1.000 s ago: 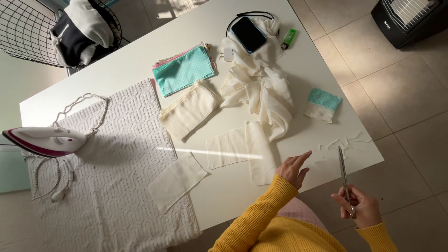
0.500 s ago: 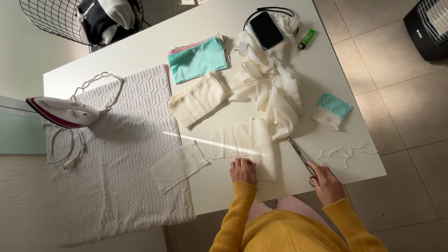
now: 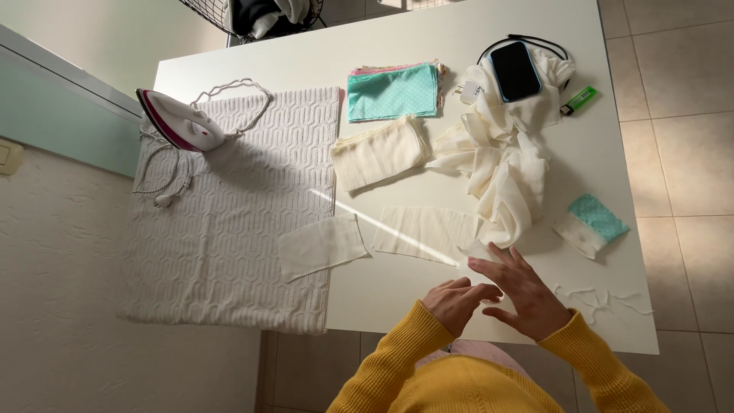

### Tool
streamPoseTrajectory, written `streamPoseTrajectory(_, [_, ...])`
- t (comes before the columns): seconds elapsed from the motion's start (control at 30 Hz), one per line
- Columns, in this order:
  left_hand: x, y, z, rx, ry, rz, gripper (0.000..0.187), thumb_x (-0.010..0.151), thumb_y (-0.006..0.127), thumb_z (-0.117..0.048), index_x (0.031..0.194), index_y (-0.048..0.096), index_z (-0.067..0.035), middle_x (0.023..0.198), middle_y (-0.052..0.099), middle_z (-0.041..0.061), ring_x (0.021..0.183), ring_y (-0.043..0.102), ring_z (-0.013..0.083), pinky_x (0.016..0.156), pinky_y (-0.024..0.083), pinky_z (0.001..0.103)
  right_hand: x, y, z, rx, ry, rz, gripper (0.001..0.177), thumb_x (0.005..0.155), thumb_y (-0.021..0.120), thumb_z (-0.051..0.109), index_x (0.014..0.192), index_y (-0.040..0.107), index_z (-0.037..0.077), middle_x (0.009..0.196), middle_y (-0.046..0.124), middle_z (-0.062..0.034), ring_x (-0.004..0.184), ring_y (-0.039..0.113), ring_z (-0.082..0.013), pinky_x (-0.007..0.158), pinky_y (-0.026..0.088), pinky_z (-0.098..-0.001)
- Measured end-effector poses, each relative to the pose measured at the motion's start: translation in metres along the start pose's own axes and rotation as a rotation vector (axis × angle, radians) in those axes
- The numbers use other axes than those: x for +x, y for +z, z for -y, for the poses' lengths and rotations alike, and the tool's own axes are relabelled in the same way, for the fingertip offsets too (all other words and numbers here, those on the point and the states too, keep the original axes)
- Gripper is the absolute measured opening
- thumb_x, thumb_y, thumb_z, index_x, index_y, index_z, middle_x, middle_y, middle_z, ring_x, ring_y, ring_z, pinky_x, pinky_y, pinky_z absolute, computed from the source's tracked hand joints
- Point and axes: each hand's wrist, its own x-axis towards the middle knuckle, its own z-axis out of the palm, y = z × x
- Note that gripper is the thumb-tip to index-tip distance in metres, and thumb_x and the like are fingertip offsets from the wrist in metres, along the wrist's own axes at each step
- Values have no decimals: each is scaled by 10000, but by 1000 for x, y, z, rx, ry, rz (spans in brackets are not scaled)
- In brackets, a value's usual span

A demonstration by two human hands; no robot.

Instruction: Cutting strips and pieces of white fabric using scissors on a work table.

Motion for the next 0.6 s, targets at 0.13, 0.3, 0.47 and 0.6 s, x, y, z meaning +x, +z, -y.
streamPoseTrajectory(0.13, [-18, -43, 10, -149, -39, 1, 332, 932, 672, -22, 1240, 571, -90, 1142, 754, 46, 976, 695, 237, 882, 573, 361, 21, 24, -23, 503, 171, 389, 710, 742, 871, 272, 1382, 583, 166, 862, 747, 7, 872, 776, -137, 1231, 190, -559])
streamPoseTrajectory(0.3, [-43, -71, 53, -405, -280, -229, 276, 927, 746, -49, 1178, 633, -64, 1004, 787, 71, 945, 773, 173, 845, 626, 317, 14, 51, -29, 746, 447, 433, 175, 821, 821, 223, 911, 750, 91, 794, 760, 26, 767, 753, -102, 796, 642, -334])
streamPoseTrajectory(0.47, [-48, -70, 125, -732, -397, -363, 211, 927, 727, -23, 1124, 662, 14, 1048, 756, 112, 967, 754, 189, 886, 642, 317, 35, 75, -28, 803, 654, 332, 161, 829, 791, 178, 942, 728, 81, 796, 737, -25, 756, 753, -134, 749, 613, -310])
streamPoseTrajectory(0.6, [-37, -105, 190, -996, -540, -515, 160, 959, 680, -39, 1095, 661, 43, 1016, 760, 155, 874, 756, 225, 768, 663, 350, 74, 103, -36, 600, 827, 358, 176, 855, 779, 182, 998, 722, 96, 871, 798, 9, 855, 777, -101, 835, 613, -269])
